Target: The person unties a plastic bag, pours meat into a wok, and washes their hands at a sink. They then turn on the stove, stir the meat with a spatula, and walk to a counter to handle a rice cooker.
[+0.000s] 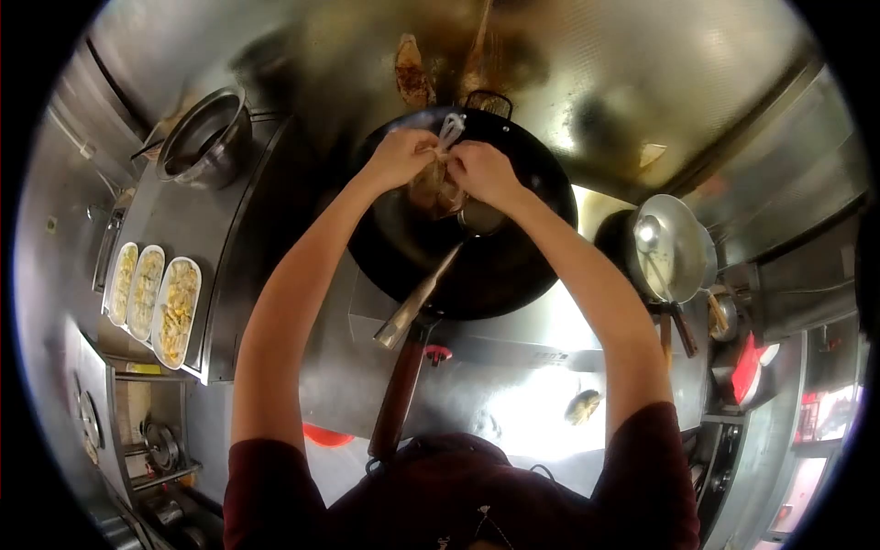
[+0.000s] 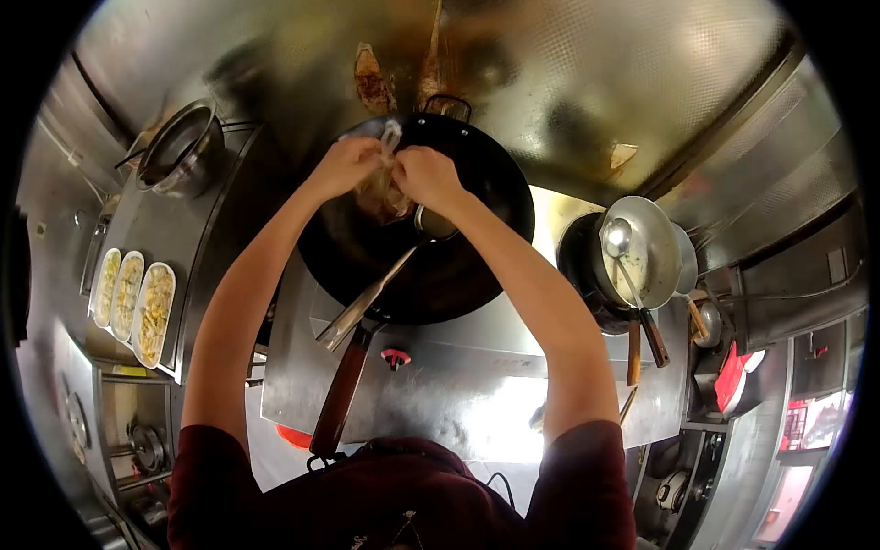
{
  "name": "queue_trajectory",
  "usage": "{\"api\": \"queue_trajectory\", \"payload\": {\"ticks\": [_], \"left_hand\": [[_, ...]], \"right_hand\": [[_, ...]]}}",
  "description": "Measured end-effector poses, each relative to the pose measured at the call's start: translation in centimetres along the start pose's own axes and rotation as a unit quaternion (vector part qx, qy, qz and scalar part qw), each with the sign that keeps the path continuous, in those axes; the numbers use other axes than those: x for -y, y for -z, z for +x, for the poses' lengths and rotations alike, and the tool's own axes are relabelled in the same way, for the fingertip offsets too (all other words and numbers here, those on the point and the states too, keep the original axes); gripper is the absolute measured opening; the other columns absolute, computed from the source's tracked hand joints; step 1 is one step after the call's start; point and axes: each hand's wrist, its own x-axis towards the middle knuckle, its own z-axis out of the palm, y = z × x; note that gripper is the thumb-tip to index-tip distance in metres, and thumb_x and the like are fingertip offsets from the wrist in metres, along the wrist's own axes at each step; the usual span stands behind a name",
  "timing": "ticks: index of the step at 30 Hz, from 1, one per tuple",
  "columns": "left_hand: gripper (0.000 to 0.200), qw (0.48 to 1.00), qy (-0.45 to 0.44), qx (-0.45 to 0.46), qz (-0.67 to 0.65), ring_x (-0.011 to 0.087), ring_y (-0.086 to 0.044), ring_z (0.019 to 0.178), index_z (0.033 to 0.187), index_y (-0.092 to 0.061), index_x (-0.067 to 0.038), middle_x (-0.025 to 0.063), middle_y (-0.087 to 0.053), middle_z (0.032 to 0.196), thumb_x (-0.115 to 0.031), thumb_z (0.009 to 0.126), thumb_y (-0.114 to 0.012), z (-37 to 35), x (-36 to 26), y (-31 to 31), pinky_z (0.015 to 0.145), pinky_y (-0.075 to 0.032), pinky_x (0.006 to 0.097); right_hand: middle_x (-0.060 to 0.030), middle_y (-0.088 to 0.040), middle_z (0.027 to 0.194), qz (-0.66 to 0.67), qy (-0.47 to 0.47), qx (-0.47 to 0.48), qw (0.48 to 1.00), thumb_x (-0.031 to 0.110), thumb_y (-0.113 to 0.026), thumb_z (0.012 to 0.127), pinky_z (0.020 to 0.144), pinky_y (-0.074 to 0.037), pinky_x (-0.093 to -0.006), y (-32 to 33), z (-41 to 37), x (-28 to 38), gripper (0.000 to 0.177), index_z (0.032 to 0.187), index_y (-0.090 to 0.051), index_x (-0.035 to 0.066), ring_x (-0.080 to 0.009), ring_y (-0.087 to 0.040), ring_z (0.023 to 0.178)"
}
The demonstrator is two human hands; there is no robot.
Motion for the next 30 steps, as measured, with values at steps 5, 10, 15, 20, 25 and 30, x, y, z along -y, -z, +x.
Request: {"api": "queue_trajectory", "payload": {"ticks": [5, 10, 15, 20, 25, 30], "left_hand": [[0.020, 0.999, 0.005, 0.039, -0.008, 0.0144, -0.054, 0.066, 0.091, -0.058, -0.001, 0.0119, -0.058, 0.075, -0.013, 0.076, -0.053, 0.2, -0.8, 0.0, 0.061, -0.042, 0.0268], [0.029, 0.998, 0.012, 0.049, -0.037, 0.0137, -0.050, 0.063, 0.097, -0.057, -0.004, 0.0071, -0.055, 0.070, -0.022, 0.074, -0.057, 0.3, -1.4, -0.5, 0.059, -0.040, 0.0270], [0.037, 0.995, 0.048, 0.060, -0.065, 0.0160, -0.051, 0.065, 0.100, -0.055, -0.004, 0.0062, -0.054, 0.070, -0.028, 0.072, -0.059, 0.5, -2.0, -1.0, 0.060, -0.040, 0.0277], [0.030, 0.995, 0.021, 0.030, 0.096, 0.0227, -0.056, 0.075, 0.097, -0.054, -0.005, 0.0105, -0.057, 0.079, -0.023, 0.073, -0.057, 0.8, -2.4, -1.8, 0.066, -0.043, 0.0307], [0.024, 0.986, 0.016, -0.012, 0.166, 0.0237, -0.056, 0.083, 0.092, -0.056, -0.007, 0.0089, -0.057, 0.078, -0.018, 0.071, -0.057, 0.6, -2.5, -0.2, 0.069, -0.044, 0.0357], [0.021, 0.982, 0.066, -0.001, 0.176, 0.0245, -0.056, 0.081, 0.088, -0.057, -0.007, 0.0082, -0.059, 0.079, -0.016, 0.069, -0.058, 0.2, -1.2, -0.7, 0.068, -0.045, 0.0347]], "right_hand": [[-0.0159, -0.057, 0.070, 0.125, 0.000, 0.000, 0.992, 0.018, -0.050, 0.078, 0.061, -0.044, -0.0357, 0.8, 0.0, -0.8, 0.020, 0.076, -0.060, 0.001, -0.0292, -0.056, 0.066], [-0.0048, -0.055, 0.067, 0.287, -0.069, 0.042, 0.954, 0.012, -0.049, 0.081, 0.059, -0.040, -0.0245, 1.3, -0.6, -1.3, 0.017, 0.077, -0.058, -0.002, -0.0120, -0.049, 0.061], [-0.0018, -0.053, 0.065, 0.397, -0.119, 0.047, 0.909, 0.012, -0.047, 0.081, 0.057, -0.037, -0.0231, 2.1, -0.7, -1.0, 0.016, 0.074, -0.057, 0.001, -0.0100, -0.047, 0.060], [0.0030, -0.046, 0.061, 0.505, -0.151, 0.087, 0.845, 0.013, -0.046, 0.084, 0.053, -0.031, -0.0196, 2.9, -0.9, -1.3, 0.018, 0.069, -0.053, 0.006, -0.0058, -0.039, 0.057], [0.0027, -0.048, 0.066, 0.521, -0.205, 0.129, 0.818, 0.017, -0.049, 0.084, 0.057, -0.033, -0.0212, 2.9, -1.8, -2.9, 0.018, 0.069, -0.052, 0.008, -0.0071, -0.040, 0.060], [0.0029, -0.045, 0.063, 0.615, -0.215, 0.055, 0.757, 0.015, -0.051, 0.083, 0.054, -0.030, -0.0212, 2.8, -2.4, -3.2, 0.017, 0.068, -0.051, 0.008, -0.0075, -0.038, 0.058]]}}
